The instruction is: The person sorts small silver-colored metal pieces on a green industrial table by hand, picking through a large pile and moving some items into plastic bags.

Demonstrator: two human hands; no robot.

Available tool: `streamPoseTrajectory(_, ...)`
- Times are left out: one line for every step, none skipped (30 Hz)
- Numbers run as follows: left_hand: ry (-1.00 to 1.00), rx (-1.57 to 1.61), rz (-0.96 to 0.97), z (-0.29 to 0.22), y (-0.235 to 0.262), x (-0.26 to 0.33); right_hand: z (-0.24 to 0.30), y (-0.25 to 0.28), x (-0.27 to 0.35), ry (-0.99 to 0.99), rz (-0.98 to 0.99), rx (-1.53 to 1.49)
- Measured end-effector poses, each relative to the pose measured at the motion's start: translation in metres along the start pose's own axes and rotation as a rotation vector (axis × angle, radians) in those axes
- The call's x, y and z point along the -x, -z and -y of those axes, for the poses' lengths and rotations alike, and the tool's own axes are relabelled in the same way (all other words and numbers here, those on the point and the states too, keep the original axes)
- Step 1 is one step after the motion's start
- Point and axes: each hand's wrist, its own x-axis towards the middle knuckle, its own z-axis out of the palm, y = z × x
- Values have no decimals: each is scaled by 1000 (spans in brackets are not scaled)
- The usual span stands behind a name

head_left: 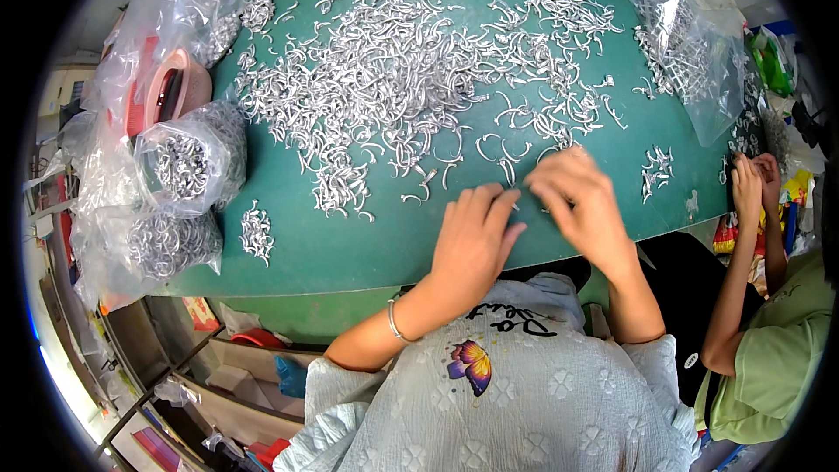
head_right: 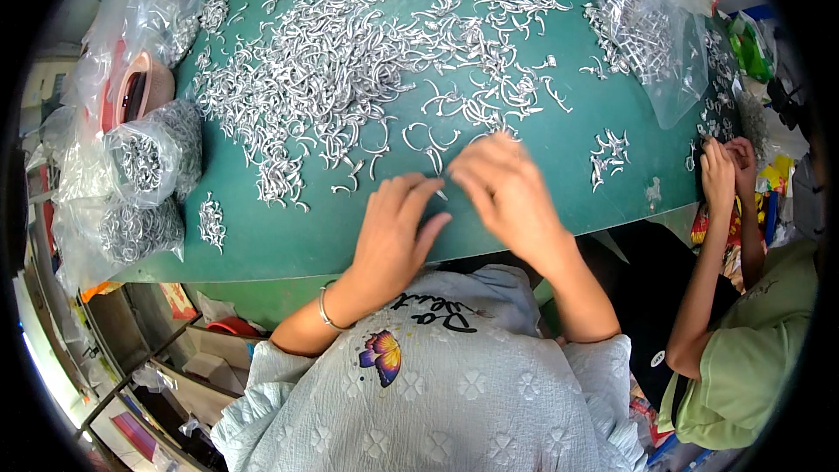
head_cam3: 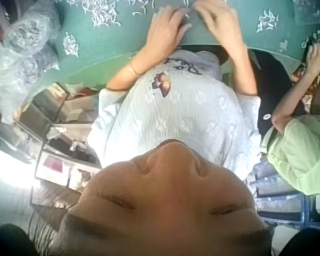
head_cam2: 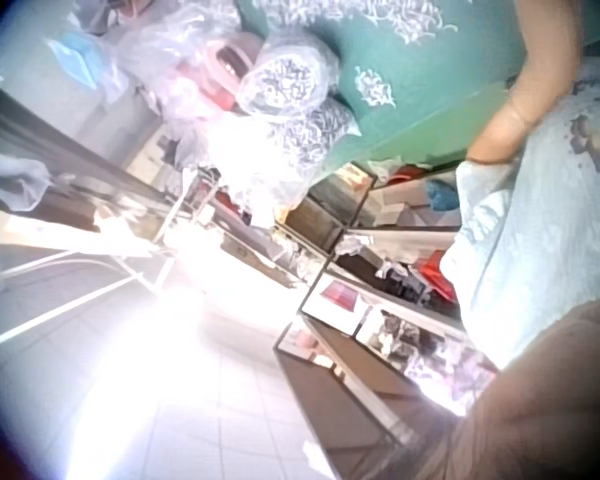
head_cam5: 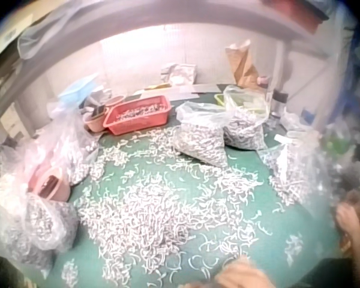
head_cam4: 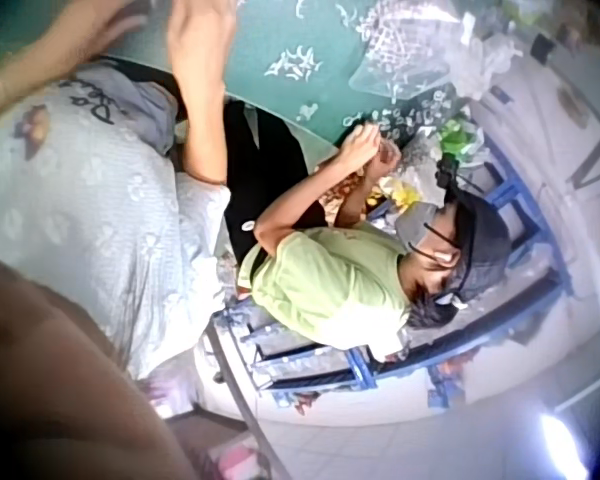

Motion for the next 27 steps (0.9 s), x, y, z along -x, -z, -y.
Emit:
streamPoseTrajectory(-7, -31, 2, -1, -4, 1, -5, 2, -5, -16, -72, 4)
streamPoseTrajectory(-14, -62, 4, 1, -9, 3, -1, 2, -15, -9, -116, 41)
streamPoseTrajectory(-20, -93, 5, 4, -14, 7, -5, -3, -19, 14, -113, 98)
streamPoseTrajectory(-51, -75, -27, 10, -18, 6, -10, -11, -22, 37, -111, 160)
streamPoseTrajectory(-52, -67, -36, 12, -18, 8, -12, -14, -23, 59, -108, 220)
streamPoseTrajectory(-54, -60, -45, 13, -16, 9, -8, -12, -17, 40, -86, 274)
streamPoseTrajectory(-44, -55, -62, 15, -15, 11, -5, -9, -12, 54, -47, 281)
streamPoseTrajectory(-40, -48, -60, 15, -13, 14, -3, -6, -5, 64, -12, 288)
streamPoseTrajectory(-36, -41, -58, 15, -11, 18, 1, -4, 1, 73, 23, 295)
streamPoseTrajectory(-39, -32, -51, 15, -9, 19, 6, -5, 7, 105, 68, 261)
streamPoseTrajectory(-44, -27, -68, 11, -8, 16, 11, -6, 13, 136, 114, 226)
streamPoseTrajectory(-49, -22, -85, 6, -8, 13, 13, -7, 16, 168, 160, 191)
streamPoseTrajectory(-49, -21, -105, 3, -8, 12, 13, -7, 15, 146, 165, 88)
streamPoseTrajectory(-50, -41, -89, 4, -8, 13, 11, -5, 12, 124, 171, -15)
streamPoseTrajectory(-50, -60, -72, 6, -8, 15, 8, -5, 7, 101, 178, -117)
streamPoseTrajectory(-58, -76, -53, 8, -11, 15, -1, -14, 0, 104, 6, -115)
streamPoseTrajectory(-70, -72, -24, 10, -11, 16, -1, -18, -15, 88, -55, -49)
streamPoseTrajectory(-82, -68, 6, 13, -12, 17, 2, -23, -32, 73, -116, 17)
streamPoseTrajectory(-94, -68, 33, 14, -12, 16, 4, -26, -44, 62, -179, 81)
streamPoseTrajectory(-104, -70, 33, 14, -12, 16, 2, -28, -49, 87, -141, 142)
streamPoseTrajectory(-116, -72, 34, 13, -12, 14, 0, -30, -53, 111, -105, 204)
streamPoseTrajectory(-118, -72, 32, 14, -13, 15, -2, -33, -54, 138, -60, 263)
streamPoseTrajectory(-94, -66, 16, 15, -13, 17, -3, -31, -51, 108, -101, 265)
streamPoseTrajectory(-72, -60, 1, 16, -11, 19, -5, -23, -45, 76, -143, 268)
streamPoseTrajectory(-48, -52, -20, 16, -10, 21, -9, -15, -37, 50, -182, 273)
streamPoseTrajectory(-32, -45, -38, 16, -10, 23, -14, -5, -25, -6, -207, 254)
streamPoseTrajectory(-17, -38, -55, 16, -9, 24, -15, 4, -13, -63, -218, 293)
